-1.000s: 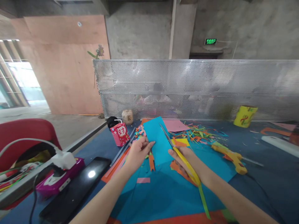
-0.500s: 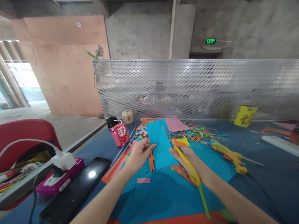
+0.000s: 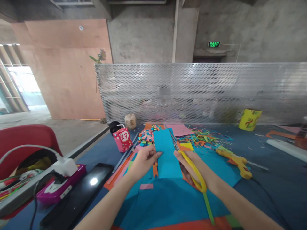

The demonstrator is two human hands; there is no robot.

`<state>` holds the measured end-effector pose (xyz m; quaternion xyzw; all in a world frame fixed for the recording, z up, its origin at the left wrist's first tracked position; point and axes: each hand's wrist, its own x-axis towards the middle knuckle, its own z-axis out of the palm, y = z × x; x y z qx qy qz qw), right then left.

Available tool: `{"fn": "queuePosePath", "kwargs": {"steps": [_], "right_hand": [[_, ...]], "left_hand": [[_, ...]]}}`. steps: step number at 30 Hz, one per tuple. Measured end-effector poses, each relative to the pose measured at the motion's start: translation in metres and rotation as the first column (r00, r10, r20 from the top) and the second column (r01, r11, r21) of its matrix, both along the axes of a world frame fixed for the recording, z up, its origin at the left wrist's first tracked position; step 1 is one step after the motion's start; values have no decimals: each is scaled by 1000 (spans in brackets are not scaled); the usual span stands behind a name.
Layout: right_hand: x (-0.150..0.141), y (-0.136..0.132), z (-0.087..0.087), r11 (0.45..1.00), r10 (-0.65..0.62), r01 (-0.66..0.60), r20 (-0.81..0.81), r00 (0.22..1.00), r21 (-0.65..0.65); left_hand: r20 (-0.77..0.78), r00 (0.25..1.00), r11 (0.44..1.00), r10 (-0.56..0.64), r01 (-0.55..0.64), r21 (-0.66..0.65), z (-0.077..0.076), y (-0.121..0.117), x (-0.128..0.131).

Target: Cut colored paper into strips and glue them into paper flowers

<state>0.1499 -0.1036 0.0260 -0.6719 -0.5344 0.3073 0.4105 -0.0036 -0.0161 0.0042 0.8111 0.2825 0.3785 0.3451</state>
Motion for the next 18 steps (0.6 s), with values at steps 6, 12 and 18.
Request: {"fn": "queuePosePath", "kwargs": {"steps": [6, 12, 18], "right_hand": [[9, -1, 2, 966, -36, -57, -348, 937, -254], [30, 7, -4, 988, -98, 78, -150, 984, -133], [47, 21, -30, 995, -95, 98, 96, 991, -29]], "left_hand": [[-173, 979, 989, -103, 82, -124, 14, 10, -17], [-322, 940, 977, 115, -166, -134, 33, 21, -83], [-644, 717, 959, 266, -265, 101, 30, 27, -113]]}}
